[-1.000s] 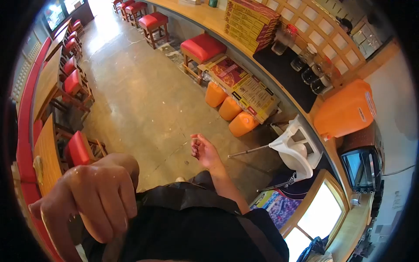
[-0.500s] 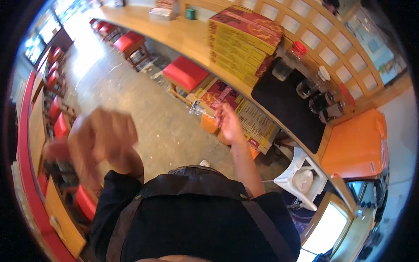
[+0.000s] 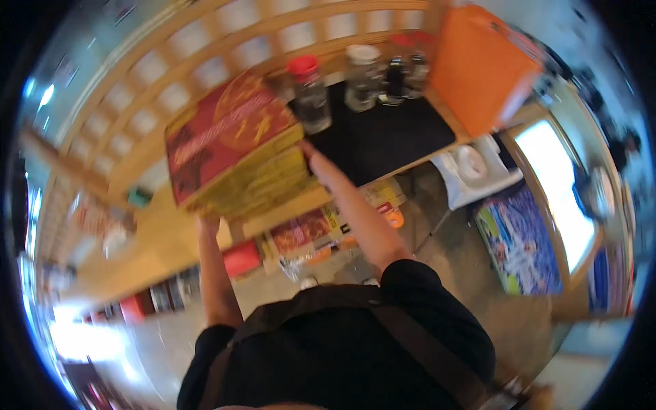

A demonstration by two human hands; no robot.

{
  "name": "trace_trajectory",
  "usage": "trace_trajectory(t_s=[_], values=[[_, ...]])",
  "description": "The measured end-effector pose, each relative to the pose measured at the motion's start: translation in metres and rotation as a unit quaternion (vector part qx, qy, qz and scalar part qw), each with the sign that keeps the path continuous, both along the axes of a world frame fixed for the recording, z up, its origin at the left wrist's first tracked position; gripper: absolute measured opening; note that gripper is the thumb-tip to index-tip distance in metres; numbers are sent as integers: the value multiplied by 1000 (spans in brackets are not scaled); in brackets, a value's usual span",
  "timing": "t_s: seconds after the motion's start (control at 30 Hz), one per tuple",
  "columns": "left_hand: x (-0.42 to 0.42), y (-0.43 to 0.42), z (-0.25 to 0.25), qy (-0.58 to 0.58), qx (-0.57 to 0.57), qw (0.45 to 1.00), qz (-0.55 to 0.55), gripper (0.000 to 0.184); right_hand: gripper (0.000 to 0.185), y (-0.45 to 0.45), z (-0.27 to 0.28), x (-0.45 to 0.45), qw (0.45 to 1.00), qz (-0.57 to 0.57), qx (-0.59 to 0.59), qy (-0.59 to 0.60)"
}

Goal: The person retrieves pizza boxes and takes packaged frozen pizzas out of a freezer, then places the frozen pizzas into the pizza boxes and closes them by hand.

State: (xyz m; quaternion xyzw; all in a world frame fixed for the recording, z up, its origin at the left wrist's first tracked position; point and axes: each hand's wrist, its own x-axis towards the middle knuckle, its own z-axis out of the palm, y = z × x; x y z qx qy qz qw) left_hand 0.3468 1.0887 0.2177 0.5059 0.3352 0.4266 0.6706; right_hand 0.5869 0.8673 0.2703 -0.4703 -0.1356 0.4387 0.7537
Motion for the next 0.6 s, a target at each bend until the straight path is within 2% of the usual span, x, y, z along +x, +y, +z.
trace_trajectory(t_s=[0.07, 0.13, 0.2, 0.23, 0.3, 0.37, 0.43, 0.5, 0.6], values=[[17, 24, -21, 22, -23, 999, -21, 41, 36, 4, 13, -10, 998, -18, 0, 62], [28, 38, -36, 39, -43, 998, -35, 40, 30, 6, 8, -20, 996, -32, 80, 28], [34, 46, -47, 59, -56, 996, -44, 40, 34, 16, -33, -17, 990, -31, 135, -8], [36, 48, -50, 68, -62, 995, -46, 40, 37, 33, -102, -8, 982, -49, 177, -48], [32, 49, -61, 82, -69, 993, -45, 39, 37, 10, -50, -42, 987, 8, 108, 122], [23, 43, -67, 94, -77, 992, -36, 39, 47, -11, -26, -80, 993, -19, 83, 80], [15, 33, -71, 112, -85, 990, -31, 38, 42, -34, -13, -105, 996, -15, 12, 84], [8, 20, -72, 118, -94, 988, -31, 38, 45, -62, 1, -139, 995, -69, 49, 50], [-6, -3, -68, 122, -98, 987, -25, 37, 48, -112, -3, -164, 990, -120, 41, 57]])
